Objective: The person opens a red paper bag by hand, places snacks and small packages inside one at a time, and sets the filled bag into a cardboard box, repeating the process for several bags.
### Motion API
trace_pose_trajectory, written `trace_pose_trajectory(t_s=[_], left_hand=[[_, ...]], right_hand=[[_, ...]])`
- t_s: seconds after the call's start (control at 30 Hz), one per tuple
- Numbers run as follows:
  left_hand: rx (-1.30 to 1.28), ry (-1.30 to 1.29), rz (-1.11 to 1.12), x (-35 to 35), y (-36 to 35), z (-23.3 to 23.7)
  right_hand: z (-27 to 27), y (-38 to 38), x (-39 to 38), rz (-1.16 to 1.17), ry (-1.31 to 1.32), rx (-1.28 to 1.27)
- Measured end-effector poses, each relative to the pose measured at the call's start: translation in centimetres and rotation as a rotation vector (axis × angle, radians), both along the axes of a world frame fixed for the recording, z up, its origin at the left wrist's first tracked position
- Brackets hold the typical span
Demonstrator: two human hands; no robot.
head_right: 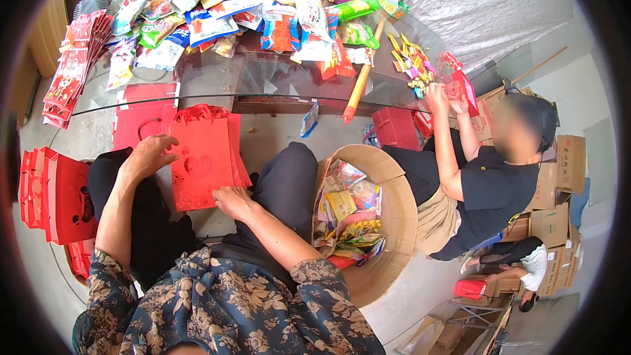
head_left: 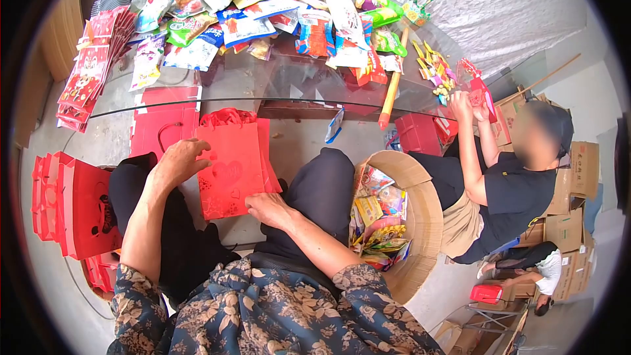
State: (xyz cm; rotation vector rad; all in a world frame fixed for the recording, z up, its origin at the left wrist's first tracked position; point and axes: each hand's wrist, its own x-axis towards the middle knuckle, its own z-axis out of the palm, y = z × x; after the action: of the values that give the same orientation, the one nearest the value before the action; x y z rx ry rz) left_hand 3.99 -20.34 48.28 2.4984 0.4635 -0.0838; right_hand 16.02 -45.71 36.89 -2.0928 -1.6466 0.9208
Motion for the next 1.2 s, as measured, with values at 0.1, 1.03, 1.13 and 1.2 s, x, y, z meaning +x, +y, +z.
trace_pose_trajectory(t_s=[0.1,1.03,1.13,1.2], left_hand=[[0.001,0.002,0.01,0.3,0.0,0.1],[0.289,-1.464,-0.633,0.1,-14.4,23.4],[0.329,-1.564,-0.565,1.0,-15.3,22.7],[0.345,-1.631,-0.523,1.6,-15.8,22.5]], right_hand=[[0.0,0.1,0.0,0.004,-0.012,-0.019],[1.6,0.0,0.1,-0.009,-0.009,0.03],[1.9,0.1,0.1,0.0,-0.001,0.03],[2.4,0.3,0.1,0.003,-0.002,0.011]])
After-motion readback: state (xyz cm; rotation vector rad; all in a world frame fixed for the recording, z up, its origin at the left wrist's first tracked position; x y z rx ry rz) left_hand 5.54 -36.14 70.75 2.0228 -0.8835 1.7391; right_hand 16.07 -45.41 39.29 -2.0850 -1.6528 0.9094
